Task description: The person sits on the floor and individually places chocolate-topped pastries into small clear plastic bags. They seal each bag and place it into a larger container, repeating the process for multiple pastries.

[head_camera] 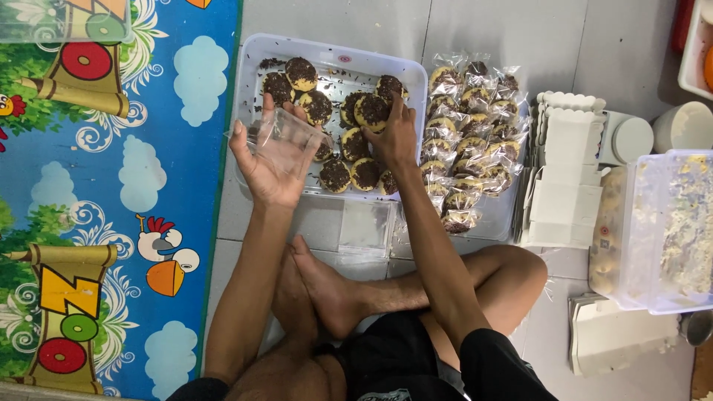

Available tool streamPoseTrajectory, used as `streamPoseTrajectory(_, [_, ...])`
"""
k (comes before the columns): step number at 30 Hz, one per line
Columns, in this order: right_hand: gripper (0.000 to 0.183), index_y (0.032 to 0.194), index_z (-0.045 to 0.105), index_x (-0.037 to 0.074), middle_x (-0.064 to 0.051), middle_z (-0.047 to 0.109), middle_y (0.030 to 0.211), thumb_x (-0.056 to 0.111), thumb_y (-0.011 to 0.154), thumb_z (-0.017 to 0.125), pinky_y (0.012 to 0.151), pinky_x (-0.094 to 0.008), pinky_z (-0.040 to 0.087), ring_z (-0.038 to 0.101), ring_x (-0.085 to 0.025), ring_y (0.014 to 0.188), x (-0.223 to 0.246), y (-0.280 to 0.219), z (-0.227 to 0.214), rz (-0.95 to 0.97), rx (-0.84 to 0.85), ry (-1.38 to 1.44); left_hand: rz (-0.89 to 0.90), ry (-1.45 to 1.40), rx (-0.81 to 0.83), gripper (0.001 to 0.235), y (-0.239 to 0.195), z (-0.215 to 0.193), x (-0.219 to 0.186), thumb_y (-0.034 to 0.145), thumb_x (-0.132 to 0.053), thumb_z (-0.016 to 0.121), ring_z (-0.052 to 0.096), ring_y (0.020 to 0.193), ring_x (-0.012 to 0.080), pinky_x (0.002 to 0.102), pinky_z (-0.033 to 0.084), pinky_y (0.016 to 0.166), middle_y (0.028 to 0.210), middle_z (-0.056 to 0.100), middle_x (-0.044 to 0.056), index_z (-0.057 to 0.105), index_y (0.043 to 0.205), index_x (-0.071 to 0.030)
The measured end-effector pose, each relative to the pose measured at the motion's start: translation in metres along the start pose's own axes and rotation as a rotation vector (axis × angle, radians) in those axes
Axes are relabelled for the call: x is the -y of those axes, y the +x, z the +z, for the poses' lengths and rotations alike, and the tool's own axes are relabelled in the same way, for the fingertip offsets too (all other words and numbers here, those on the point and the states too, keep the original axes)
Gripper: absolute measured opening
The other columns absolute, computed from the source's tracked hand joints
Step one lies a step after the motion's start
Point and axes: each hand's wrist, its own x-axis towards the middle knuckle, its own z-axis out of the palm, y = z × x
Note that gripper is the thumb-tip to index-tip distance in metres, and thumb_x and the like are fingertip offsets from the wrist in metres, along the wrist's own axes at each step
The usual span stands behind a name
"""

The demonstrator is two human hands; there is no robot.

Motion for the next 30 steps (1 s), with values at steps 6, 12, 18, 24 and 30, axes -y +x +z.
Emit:
streamPoseTrajectory(6, [0.09,0.139,0.035,0.022,-0.01,0.058,0.124,0.028,0.07,0.093,0.092,-0.061,0.058,0.061,-0.039,0.12,-0.014,0.008,0.007,0.04,0.0,0.086,-0.005,-0.064,0.049,0.084,0.005,-0.011,0.006,0.082,-0.052,0.073,0.058,0.128,0.0365,0.068,0.048,0.111,0.138,0.054,0.016,0.043,0.151,-0.015])
streamPoseTrajectory(12, [0.083,0.133,0.036,0.018,-0.021,0.055,0.124,0.015,0.073,0.093,0.092,-0.064,0.057,0.063,-0.052,0.115,-0.004,-0.003,-0.009,0.061,-0.031,0.272,-0.046,-0.123,0.063,0.08,0.009,-0.006,0.01,0.083,-0.05,0.074,0.057,0.13,0.0369,0.066,0.047,0.112,0.137,0.054,0.016,0.045,0.148,-0.014])
streamPoseTrajectory(18, [0.078,0.13,0.035,0.015,-0.019,0.062,0.131,0.01,0.077,0.093,0.077,-0.044,0.064,0.07,-0.036,0.095,0.017,-0.051,-0.055,0.117,-0.05,0.692,-0.098,-0.204,0.05,0.078,0.019,-0.014,0.012,0.082,-0.051,0.076,0.058,0.128,0.0358,0.066,0.046,0.11,0.134,0.057,0.015,0.048,0.145,-0.014])
streamPoseTrajectory(24, [0.07,0.115,0.037,0.012,-0.025,0.063,0.129,0.016,0.075,0.093,0.084,-0.049,0.053,0.063,-0.039,0.104,0.08,-0.128,-0.125,-0.041,0.064,0.56,-0.126,-0.267,0.048,0.076,0.021,-0.011,0.017,0.084,-0.051,0.076,0.055,0.132,0.0403,0.071,0.049,0.106,0.139,0.054,0.017,0.049,0.145,-0.015])
streamPoseTrajectory(30, [0.07,0.106,0.035,0.011,-0.025,0.067,0.126,0.016,0.071,0.096,0.075,-0.033,0.042,0.058,-0.024,0.092,0.1,-0.149,-0.139,-0.205,0.017,0.767,-0.157,-0.236,0.092,0.071,0.018,-0.007,0.026,0.086,-0.048,0.073,0.054,0.133,0.041,0.073,0.052,0.101,0.139,0.052,0.017,0.05,0.145,-0.018])
